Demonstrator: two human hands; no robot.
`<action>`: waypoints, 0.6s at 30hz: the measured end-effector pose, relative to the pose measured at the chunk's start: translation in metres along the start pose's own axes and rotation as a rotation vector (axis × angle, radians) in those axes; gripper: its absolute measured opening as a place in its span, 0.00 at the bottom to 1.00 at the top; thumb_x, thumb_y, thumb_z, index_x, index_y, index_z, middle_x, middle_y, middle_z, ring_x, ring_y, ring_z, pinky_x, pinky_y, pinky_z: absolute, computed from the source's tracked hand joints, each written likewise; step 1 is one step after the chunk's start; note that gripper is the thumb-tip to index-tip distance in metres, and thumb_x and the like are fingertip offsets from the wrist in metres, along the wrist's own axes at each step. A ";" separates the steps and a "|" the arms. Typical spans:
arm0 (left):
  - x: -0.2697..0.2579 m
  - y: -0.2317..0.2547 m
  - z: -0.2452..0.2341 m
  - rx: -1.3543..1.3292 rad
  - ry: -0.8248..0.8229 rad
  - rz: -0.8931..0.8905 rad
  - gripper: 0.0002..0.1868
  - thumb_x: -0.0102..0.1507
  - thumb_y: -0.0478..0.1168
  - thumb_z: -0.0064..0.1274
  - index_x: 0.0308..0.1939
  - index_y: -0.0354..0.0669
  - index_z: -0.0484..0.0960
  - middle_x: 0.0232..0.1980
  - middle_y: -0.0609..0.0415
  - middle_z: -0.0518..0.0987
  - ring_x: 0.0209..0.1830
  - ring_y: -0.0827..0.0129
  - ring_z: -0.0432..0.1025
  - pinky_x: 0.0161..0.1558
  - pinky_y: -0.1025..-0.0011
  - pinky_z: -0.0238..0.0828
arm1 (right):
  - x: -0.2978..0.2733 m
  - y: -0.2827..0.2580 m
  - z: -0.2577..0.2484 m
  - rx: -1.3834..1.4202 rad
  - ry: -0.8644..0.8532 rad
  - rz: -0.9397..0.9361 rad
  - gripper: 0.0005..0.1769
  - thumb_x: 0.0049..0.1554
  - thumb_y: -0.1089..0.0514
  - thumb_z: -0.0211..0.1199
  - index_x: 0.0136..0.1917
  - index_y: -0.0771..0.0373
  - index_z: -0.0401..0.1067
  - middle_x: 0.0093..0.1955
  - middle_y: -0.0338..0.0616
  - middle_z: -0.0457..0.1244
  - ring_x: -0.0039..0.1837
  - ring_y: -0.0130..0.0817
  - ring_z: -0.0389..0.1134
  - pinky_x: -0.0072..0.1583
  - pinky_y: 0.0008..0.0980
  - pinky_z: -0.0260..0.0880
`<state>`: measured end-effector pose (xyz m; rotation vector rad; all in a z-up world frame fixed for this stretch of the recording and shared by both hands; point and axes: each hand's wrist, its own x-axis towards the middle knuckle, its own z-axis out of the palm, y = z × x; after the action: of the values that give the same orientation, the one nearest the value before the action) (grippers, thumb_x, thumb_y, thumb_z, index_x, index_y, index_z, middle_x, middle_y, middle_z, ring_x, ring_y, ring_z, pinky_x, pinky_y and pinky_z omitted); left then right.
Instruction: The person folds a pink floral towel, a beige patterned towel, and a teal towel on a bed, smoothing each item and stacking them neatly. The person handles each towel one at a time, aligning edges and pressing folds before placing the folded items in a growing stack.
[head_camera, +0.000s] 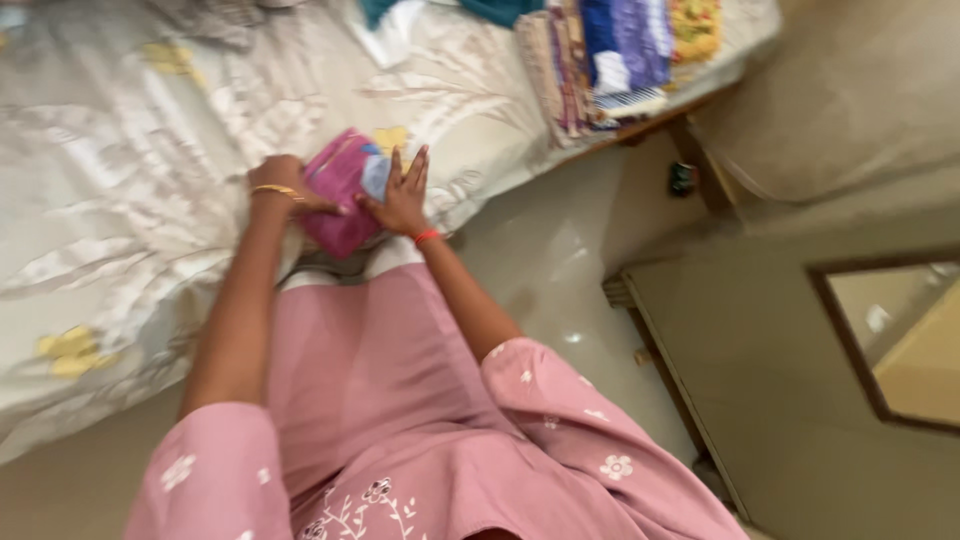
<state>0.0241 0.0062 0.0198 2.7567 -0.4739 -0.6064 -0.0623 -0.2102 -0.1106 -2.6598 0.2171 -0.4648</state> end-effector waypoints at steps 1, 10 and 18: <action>0.001 -0.003 0.003 -0.112 -0.042 0.029 0.51 0.37 0.70 0.76 0.50 0.33 0.88 0.47 0.39 0.85 0.45 0.51 0.80 0.54 0.57 0.78 | -0.017 0.000 -0.005 0.053 0.122 0.017 0.72 0.46 0.21 0.64 0.84 0.62 0.33 0.79 0.87 0.25 0.83 0.75 0.22 0.78 0.60 0.28; -0.043 0.006 0.085 -1.159 -0.297 -0.106 0.18 0.55 0.33 0.64 0.48 0.35 0.81 0.33 0.53 0.81 0.22 0.69 0.73 0.19 0.67 0.70 | -0.050 -0.003 -0.059 1.340 -0.189 0.986 0.46 0.46 0.43 0.79 0.66 0.73 0.67 0.59 0.57 0.64 0.56 0.45 0.65 0.55 0.40 0.67; -0.074 0.029 0.064 -1.383 -0.252 -0.034 0.32 0.59 0.30 0.60 0.64 0.43 0.64 0.47 0.52 0.75 0.39 0.67 0.73 0.37 0.68 0.73 | -0.067 -0.021 -0.149 1.631 -0.580 0.939 0.31 0.51 0.42 0.71 0.65 0.55 0.73 0.69 0.42 0.62 0.68 0.40 0.64 0.64 0.45 0.66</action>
<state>-0.0752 -0.0053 0.0001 1.3805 0.0159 -0.8430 -0.1757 -0.2343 0.0060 -0.8218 0.5365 0.3642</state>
